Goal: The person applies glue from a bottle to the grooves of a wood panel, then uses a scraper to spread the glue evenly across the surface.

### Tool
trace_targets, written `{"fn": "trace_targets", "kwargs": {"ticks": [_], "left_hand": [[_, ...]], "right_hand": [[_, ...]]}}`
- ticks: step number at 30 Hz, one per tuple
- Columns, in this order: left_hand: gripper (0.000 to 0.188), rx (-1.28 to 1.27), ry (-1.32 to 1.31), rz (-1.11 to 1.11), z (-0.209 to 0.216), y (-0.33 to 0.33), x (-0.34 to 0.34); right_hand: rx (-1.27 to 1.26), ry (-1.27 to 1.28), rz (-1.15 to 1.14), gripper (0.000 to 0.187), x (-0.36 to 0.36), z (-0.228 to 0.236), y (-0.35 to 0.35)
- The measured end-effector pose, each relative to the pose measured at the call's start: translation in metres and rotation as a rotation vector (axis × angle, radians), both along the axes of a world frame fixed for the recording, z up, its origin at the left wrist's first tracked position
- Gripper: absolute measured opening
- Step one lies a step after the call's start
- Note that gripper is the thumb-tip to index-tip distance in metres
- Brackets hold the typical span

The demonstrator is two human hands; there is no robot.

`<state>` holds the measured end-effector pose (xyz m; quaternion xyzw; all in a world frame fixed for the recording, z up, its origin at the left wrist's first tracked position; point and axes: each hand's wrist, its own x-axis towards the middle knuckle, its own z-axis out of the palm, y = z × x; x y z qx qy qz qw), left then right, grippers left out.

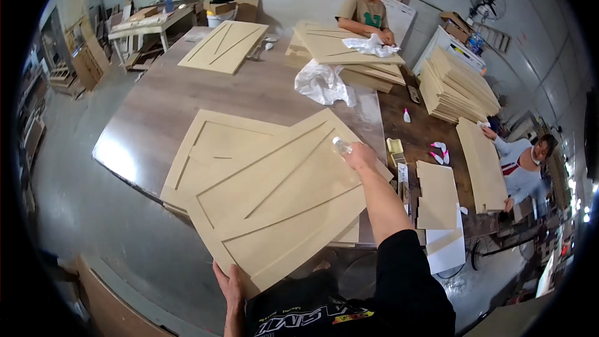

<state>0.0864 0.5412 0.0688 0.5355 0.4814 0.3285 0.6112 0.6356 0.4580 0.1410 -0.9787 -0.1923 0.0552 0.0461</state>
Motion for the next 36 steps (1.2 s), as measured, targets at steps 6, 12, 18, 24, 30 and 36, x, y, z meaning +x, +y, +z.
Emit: {"fn": "trace_targets", "kwargs": {"ticks": [6,12,18,24,30,36], "left_hand": [[0.059,0.01,-0.087,-0.009,-0.009,-0.002,0.0],[0.059,-0.052,-0.103,-0.005,-0.002,-0.005,0.004],[0.058,-0.031,-0.12,-0.035,-0.015,0.004,0.012],[0.058,-0.058,-0.05,-0.05,-0.047,0.011,-0.011],[0.058,-0.083,-0.118,-0.053,-0.037,0.006,-0.016],[0.058,-0.064,-0.08,0.007,-0.028,0.005,-0.008]], "right_hand": [[0.047,0.019,-0.092,0.042,0.003,0.001,-0.005],[0.131,-0.003,0.009,0.044,-0.006,0.009,-0.012],[0.081,-0.015,0.031,0.035,-0.01,0.01,-0.009],[0.151,-0.069,0.332,0.022,-0.051,0.01,-0.022],[0.07,0.029,0.406,0.025,-0.114,0.013,0.0],[0.119,-0.061,0.518,0.019,-0.139,0.01,0.005]]}}
